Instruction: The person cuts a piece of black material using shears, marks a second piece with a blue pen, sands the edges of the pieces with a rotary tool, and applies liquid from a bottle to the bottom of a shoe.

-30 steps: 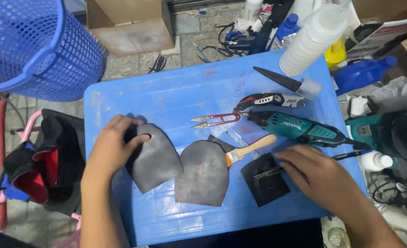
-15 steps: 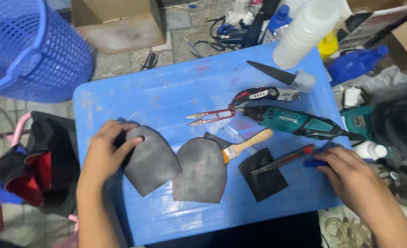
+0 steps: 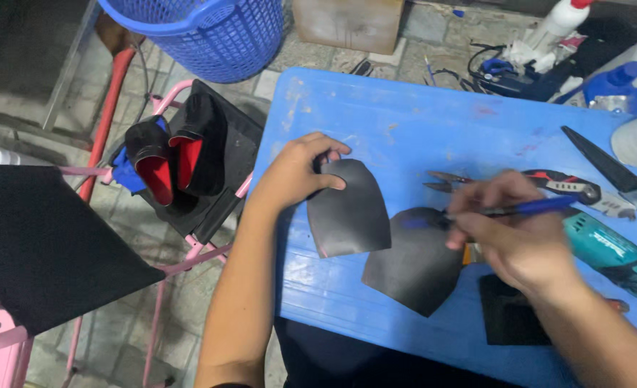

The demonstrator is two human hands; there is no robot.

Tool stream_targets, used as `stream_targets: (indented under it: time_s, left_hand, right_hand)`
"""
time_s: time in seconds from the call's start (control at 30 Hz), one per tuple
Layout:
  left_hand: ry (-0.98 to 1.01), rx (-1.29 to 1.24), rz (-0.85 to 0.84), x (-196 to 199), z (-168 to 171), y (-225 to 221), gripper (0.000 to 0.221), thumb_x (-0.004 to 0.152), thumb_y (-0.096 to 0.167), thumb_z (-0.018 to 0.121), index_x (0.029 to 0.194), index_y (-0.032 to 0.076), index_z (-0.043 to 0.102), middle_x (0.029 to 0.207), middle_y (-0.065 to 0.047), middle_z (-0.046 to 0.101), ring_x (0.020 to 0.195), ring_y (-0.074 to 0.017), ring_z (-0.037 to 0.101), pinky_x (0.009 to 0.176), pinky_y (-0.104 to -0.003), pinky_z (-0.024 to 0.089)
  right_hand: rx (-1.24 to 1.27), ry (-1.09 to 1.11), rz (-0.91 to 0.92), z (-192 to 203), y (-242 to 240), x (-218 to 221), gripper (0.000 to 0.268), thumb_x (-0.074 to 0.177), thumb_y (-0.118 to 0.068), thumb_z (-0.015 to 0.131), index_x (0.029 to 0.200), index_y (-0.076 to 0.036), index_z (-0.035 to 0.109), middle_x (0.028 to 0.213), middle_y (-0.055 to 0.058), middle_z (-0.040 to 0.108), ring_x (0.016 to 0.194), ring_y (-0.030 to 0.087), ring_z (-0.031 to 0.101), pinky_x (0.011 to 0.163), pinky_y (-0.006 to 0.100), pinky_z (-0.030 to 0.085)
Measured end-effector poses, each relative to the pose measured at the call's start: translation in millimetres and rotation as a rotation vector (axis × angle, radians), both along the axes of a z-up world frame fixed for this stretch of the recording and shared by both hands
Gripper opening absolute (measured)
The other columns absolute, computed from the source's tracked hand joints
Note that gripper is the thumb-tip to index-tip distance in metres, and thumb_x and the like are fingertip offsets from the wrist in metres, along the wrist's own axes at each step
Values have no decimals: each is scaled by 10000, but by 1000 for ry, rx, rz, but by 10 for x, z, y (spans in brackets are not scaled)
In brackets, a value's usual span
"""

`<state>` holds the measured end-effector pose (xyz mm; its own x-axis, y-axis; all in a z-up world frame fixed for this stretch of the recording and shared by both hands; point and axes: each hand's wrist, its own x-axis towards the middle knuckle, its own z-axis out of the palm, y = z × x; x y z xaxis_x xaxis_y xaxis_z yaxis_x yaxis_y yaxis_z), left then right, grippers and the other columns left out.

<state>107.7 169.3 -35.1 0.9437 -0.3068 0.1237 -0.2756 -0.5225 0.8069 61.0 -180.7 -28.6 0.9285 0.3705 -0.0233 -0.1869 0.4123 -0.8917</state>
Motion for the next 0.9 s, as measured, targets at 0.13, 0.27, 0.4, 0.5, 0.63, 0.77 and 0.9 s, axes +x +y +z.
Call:
stream_targets:
  time_s: [0.13,0.27,0.4,0.5,0.63,0.77,0.9]
  left_hand:
    - [-12,-88,-1,22,-132,42,544,591,99,941,1097,91,741,950,-46,693,847,-178,661,752,-308,546]
    - [-47,-151,-14,50,-189,79,502,618,92,913,1093,79,750,961,-52,717,843,-176,656,766,-311,547]
    - [-253,-76,-36,-1,-88,39,244,808,126,847,1027,84,746,950,-57,705,903,-207,658,833,-335,541]
    - [-50,-92,-54,-75,103,-24,200,871,231,802,1000,89,748,874,-54,695,838,-221,675,787,-335,545]
    - [-365,-79,-111,-142,239,-179,495,817,320,815,1203,48,668,1068,-96,684,1026,-283,653,891,-377,511]
    - [-188,-164,-88,-176,386,-271,429,922,301,773,1308,156,655,1124,-60,673,1042,-220,685,939,-317,556]
    - [-498,-154,-50,-221,506,-261,506,956,249,687,1408,87,528,1321,-133,596,1163,-305,602,982,-393,508]
  right_hand:
    - [58,141,223,-283,796,491,178,1085,-142,540,938,-42,527,963,151,603,709,270,659,629,400,577]
    - [-223,35,293,-472,936,623,494,1082,-385,328,1042,-4,639,780,154,652,603,233,651,555,339,558]
    - [-339,7,315,-624,883,599,454,1096,-364,375,1087,14,625,748,147,634,597,223,638,553,325,524]
    - [-233,45,243,-625,920,650,284,1073,-267,496,1080,7,573,809,142,624,659,226,644,589,357,547]
    - [-209,-35,217,-587,917,658,215,979,-130,663,1099,6,548,900,132,593,734,225,602,647,393,539]
    - [-28,-121,287,-500,888,646,253,1067,-255,548,1054,-5,588,978,112,589,806,212,589,737,373,543]
    - [4,-93,596,-412,765,658,447,1168,-343,468,891,-10,582,832,81,538,660,177,539,655,353,541]
